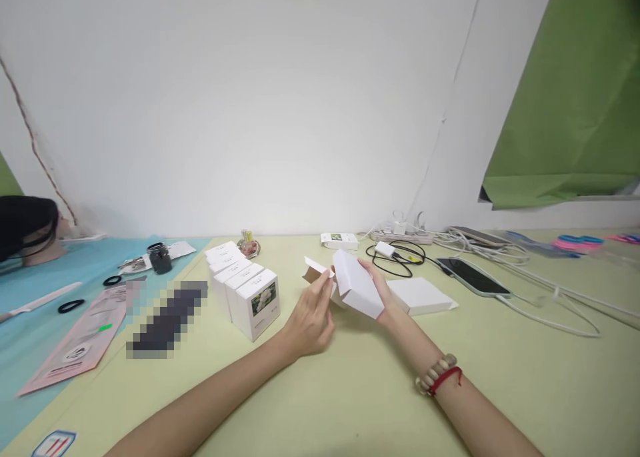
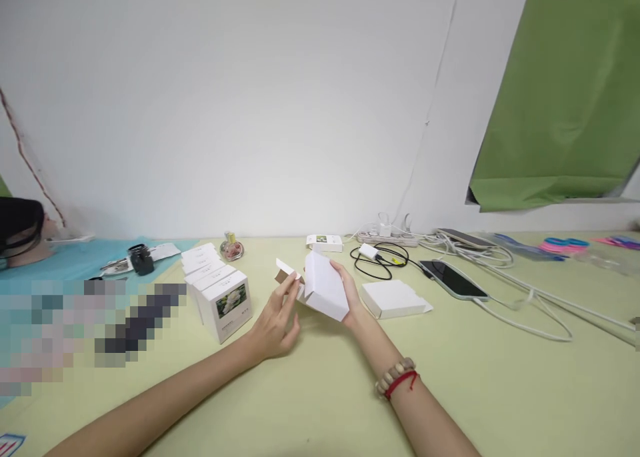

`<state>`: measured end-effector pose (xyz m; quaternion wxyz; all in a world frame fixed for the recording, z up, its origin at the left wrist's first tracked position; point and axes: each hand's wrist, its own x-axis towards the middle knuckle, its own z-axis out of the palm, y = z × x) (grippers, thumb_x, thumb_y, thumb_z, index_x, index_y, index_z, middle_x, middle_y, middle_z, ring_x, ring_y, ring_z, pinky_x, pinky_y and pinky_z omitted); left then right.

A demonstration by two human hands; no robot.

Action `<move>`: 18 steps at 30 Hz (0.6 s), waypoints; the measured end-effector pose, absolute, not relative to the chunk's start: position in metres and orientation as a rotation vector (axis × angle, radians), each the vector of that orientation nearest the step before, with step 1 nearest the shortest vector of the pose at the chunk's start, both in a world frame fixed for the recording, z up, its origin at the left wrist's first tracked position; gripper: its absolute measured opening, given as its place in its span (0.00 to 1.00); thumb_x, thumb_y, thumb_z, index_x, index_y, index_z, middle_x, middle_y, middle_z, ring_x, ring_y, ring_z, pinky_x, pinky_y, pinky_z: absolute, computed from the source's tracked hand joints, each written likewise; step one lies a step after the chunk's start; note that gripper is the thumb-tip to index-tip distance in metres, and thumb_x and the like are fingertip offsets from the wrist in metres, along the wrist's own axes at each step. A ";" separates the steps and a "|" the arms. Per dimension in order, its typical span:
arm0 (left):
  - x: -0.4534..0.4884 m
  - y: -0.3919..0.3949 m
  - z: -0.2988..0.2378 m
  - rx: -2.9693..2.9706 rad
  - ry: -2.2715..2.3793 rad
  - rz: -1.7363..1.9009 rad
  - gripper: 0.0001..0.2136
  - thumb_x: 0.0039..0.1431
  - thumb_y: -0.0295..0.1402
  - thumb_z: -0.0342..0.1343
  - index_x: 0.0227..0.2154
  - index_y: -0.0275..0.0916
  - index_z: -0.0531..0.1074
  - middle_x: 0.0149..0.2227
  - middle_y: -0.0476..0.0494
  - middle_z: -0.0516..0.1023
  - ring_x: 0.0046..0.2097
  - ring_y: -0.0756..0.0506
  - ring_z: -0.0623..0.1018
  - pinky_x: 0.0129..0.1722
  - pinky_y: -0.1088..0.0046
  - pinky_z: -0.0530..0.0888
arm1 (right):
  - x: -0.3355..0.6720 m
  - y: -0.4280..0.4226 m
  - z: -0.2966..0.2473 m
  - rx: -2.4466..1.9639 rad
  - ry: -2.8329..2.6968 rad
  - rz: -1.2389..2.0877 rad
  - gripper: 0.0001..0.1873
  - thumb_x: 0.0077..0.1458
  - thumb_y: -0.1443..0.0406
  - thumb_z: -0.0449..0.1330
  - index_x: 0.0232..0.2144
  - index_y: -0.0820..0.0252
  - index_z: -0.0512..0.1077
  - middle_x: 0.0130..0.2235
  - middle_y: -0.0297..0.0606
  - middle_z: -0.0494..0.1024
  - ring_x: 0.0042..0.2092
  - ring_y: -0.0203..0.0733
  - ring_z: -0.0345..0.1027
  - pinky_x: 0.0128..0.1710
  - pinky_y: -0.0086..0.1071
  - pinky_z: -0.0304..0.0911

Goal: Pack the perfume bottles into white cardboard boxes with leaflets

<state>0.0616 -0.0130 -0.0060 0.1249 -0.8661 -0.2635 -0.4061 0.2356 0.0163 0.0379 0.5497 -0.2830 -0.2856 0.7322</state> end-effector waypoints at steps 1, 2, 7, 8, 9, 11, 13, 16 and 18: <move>0.057 -0.018 -0.004 -2.553 -0.752 -1.193 0.34 0.53 0.24 0.42 0.61 0.34 0.33 0.63 0.32 0.42 0.63 0.38 0.50 0.55 0.58 0.62 | 0.232 0.014 0.038 -0.679 -0.690 1.751 0.15 0.52 0.59 0.52 0.34 0.65 0.71 0.24 0.40 0.77 0.19 0.39 0.69 0.19 0.31 0.65; 0.054 -0.021 -0.003 -2.575 -0.745 -1.204 0.34 0.53 0.23 0.42 0.61 0.34 0.34 0.63 0.32 0.41 0.63 0.38 0.50 0.56 0.59 0.62 | 0.230 0.011 0.039 -0.693 -0.699 1.759 0.14 0.52 0.59 0.52 0.34 0.65 0.71 0.23 0.39 0.77 0.19 0.39 0.68 0.18 0.30 0.65; 0.047 -0.025 -0.001 -2.621 -0.819 -1.269 0.31 0.54 0.22 0.40 0.60 0.37 0.37 0.63 0.32 0.41 0.63 0.39 0.50 0.50 0.63 0.68 | 0.225 0.009 0.040 -0.757 -0.707 1.748 0.14 0.52 0.59 0.53 0.35 0.65 0.70 0.25 0.40 0.77 0.23 0.42 0.71 0.21 0.31 0.66; 0.046 -0.024 -0.002 -2.636 -0.837 -1.278 0.30 0.54 0.22 0.40 0.60 0.38 0.37 0.63 0.32 0.40 0.62 0.39 0.52 0.47 0.65 0.70 | 0.225 0.011 0.039 -0.775 -0.716 1.734 0.15 0.52 0.58 0.53 0.35 0.65 0.70 0.26 0.40 0.77 0.24 0.42 0.72 0.22 0.32 0.67; 0.046 -0.024 -0.002 -2.653 -0.848 -1.283 0.30 0.55 0.22 0.39 0.60 0.39 0.38 0.63 0.32 0.39 0.62 0.39 0.54 0.44 0.67 0.72 | 0.226 0.013 0.038 -0.796 -0.727 1.719 0.16 0.52 0.58 0.53 0.36 0.65 0.70 0.27 0.41 0.78 0.25 0.43 0.72 0.23 0.33 0.67; 0.046 -0.024 -0.004 -2.674 -0.834 -1.286 0.29 0.55 0.23 0.40 0.59 0.40 0.38 0.63 0.32 0.39 0.60 0.39 0.58 0.40 0.69 0.73 | 0.227 0.016 0.035 -0.840 -0.763 1.708 0.19 0.51 0.56 0.54 0.38 0.66 0.69 0.29 0.43 0.78 0.26 0.43 0.72 0.25 0.35 0.67; 0.047 -0.023 -0.006 -2.655 -0.757 -1.296 0.30 0.54 0.23 0.42 0.59 0.40 0.40 0.63 0.32 0.40 0.59 0.39 0.59 0.42 0.66 0.72 | 0.228 0.017 0.033 -0.867 -0.817 1.726 0.21 0.51 0.54 0.53 0.39 0.64 0.69 0.31 0.44 0.77 0.27 0.44 0.72 0.25 0.35 0.67; 0.047 -0.018 -0.013 -2.547 -0.586 -1.341 0.30 0.52 0.21 0.44 0.58 0.42 0.43 0.63 0.34 0.40 0.61 0.38 0.55 0.48 0.59 0.68 | 0.226 0.013 0.034 -0.925 -0.913 1.759 0.18 0.51 0.52 0.53 0.34 0.59 0.70 0.25 0.39 0.76 0.24 0.40 0.69 0.22 0.30 0.65; 0.047 -0.012 -0.017 -2.487 -0.530 -1.390 0.30 0.52 0.18 0.42 0.57 0.44 0.45 0.63 0.36 0.40 0.61 0.39 0.55 0.50 0.58 0.66 | 0.225 0.010 0.035 -0.977 -0.956 1.738 0.15 0.51 0.52 0.53 0.30 0.56 0.70 0.21 0.35 0.73 0.20 0.37 0.66 0.18 0.27 0.62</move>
